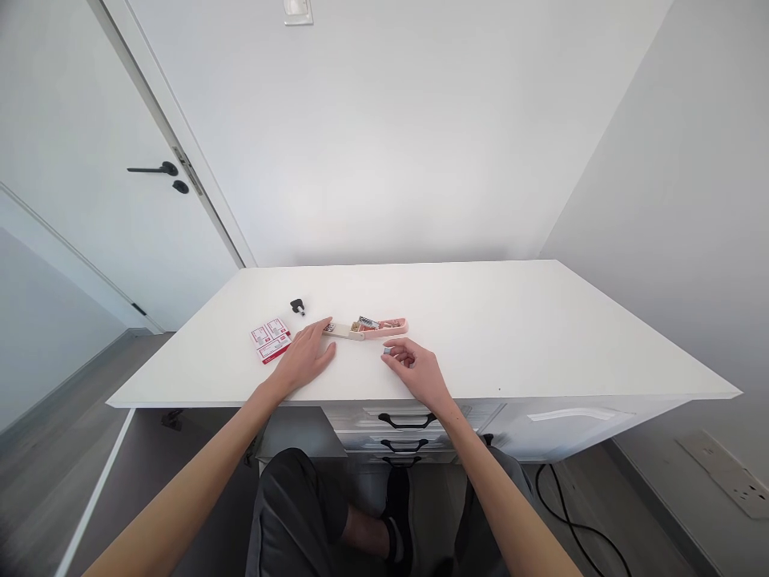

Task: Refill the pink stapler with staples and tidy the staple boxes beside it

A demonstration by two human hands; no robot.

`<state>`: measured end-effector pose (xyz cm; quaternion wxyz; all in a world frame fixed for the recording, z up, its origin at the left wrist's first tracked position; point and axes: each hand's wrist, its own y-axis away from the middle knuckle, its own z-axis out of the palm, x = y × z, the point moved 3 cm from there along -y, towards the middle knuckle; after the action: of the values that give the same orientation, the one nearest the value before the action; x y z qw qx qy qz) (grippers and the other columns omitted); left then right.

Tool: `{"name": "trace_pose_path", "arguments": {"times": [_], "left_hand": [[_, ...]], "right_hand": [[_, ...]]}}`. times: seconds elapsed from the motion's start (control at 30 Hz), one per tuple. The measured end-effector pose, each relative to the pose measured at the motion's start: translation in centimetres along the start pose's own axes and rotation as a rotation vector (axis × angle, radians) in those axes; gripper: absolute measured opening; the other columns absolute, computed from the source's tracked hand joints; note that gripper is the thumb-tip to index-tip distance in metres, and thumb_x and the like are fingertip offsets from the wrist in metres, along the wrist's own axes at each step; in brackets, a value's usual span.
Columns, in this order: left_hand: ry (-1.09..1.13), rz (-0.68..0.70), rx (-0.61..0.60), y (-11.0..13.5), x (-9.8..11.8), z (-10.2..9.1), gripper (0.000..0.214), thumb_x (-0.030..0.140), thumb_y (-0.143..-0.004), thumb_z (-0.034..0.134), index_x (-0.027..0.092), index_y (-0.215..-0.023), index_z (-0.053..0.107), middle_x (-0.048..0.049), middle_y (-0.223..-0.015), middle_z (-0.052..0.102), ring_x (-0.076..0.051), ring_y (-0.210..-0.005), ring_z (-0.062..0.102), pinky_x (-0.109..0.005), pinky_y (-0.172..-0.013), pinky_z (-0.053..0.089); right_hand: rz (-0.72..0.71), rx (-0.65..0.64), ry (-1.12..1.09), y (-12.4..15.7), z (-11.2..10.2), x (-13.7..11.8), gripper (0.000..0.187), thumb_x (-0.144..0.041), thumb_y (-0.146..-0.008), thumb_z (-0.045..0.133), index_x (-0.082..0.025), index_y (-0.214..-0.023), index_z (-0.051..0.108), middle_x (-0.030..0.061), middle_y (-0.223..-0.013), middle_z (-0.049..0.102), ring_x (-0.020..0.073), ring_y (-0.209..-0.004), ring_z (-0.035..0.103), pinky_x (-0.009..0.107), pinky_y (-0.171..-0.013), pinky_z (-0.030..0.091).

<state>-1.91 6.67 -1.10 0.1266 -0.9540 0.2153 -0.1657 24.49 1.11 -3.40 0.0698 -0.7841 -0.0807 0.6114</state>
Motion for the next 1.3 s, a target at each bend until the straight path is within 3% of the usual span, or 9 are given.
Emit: {"name": "trace_pose_path", "arguments": {"times": [0.13,0.3,0.4,0.53,0.7,0.87,1.07,1.3], "left_hand": [[-0.019,0.017,-0.009,0.1,0.0,0.1,0.051,0.034,-0.1,0.044,0.016,-0.147,0.043,-0.0164,-0.148,0.056,-0.031,-0.14,0.051,-0.051,-0.117,0.041],[-0.019,0.063,0.003,0.4,0.1,0.2,0.046,0.032,-0.1,0.043,0.017,-0.144,0.045,-0.0149,-0.146,0.058,-0.03,-0.139,0.052,-0.05,-0.116,0.042],[-0.007,0.077,0.009,0.4,0.1,0.2,0.044,0.031,-0.1,0.044,0.019,-0.142,0.046,-0.0138,-0.145,0.058,-0.029,-0.137,0.053,-0.05,-0.115,0.042],[-0.004,0.095,0.019,0.5,0.1,0.2,0.04,0.029,-0.099,0.045,0.02,-0.138,0.049,-0.0132,-0.145,0.058,-0.029,-0.137,0.052,-0.05,-0.116,0.041],[0.008,0.1,0.025,0.6,0.1,0.2,0.036,0.026,-0.097,0.046,0.02,-0.132,0.051,-0.0124,-0.136,0.063,-0.028,-0.129,0.057,-0.049,-0.111,0.045],[0.016,0.083,0.033,0.6,0.0,0.2,0.034,0.022,-0.094,0.047,0.02,-0.127,0.055,-0.0115,-0.125,0.067,-0.028,-0.122,0.061,-0.048,-0.107,0.048],[0.004,0.081,-0.008,0.7,-0.1,0.5,0.042,0.023,-0.098,0.042,0.019,-0.139,0.054,-0.0123,-0.145,0.061,-0.028,-0.14,0.053,-0.049,-0.117,0.043],[-0.006,0.076,-0.055,0.7,-0.1,0.6,0.049,0.027,-0.1,0.041,0.017,-0.146,0.052,-0.0115,-0.154,0.055,-0.027,-0.149,0.045,-0.048,-0.123,0.037]], "right_hand": [[0.024,-0.019,0.009,-0.1,0.2,0.0,0.039,-0.057,-0.087,0.07,-0.023,-0.106,0.075,0.0059,-0.093,0.074,0.0206,-0.084,0.065,0.035,-0.077,0.051],[0.105,-0.06,-0.206,-0.5,-0.2,-1.1,0.045,-0.06,-0.086,0.071,-0.021,-0.109,0.072,0.0062,-0.092,0.077,0.0167,-0.072,0.063,0.033,-0.072,0.051],[0.175,-0.002,-0.353,-1.0,-1.0,-2.1,0.046,-0.058,-0.082,0.077,-0.021,-0.109,0.071,0.0085,-0.104,0.079,0.0153,-0.071,0.063,0.032,-0.069,0.053],[0.28,0.042,-0.468,-2.3,-2.0,-3.2,0.044,-0.052,-0.078,0.084,-0.023,-0.108,0.072,0.0091,-0.118,0.078,0.0169,-0.082,0.069,0.032,-0.077,0.058],[0.321,-0.002,-0.418,-4.5,-2.4,-4.5,0.041,-0.046,-0.075,0.089,-0.022,-0.104,0.073,0.0089,-0.114,0.079,0.0209,-0.102,0.073,0.03,-0.082,0.06],[0.333,-0.051,-0.389,-6.3,-2.5,-6.5,0.037,-0.04,-0.07,0.095,-0.021,-0.093,0.073,0.0088,-0.11,0.08,0.0199,-0.098,0.075,0.029,-0.086,0.062],[0.297,-0.17,-0.276,-8.3,-2.3,-7.6,0.033,-0.04,-0.068,0.096,-0.02,-0.08,0.072,0.0085,-0.098,0.081,0.0188,-0.084,0.075,0.033,-0.09,0.063],[0.266,-0.162,-0.13,-9.8,-2.6,-6.8,0.037,-0.049,-0.067,0.095,-0.021,-0.082,0.076,0.0088,-0.1,0.081,0.0247,-0.095,0.076,0.036,-0.09,0.062]]}}
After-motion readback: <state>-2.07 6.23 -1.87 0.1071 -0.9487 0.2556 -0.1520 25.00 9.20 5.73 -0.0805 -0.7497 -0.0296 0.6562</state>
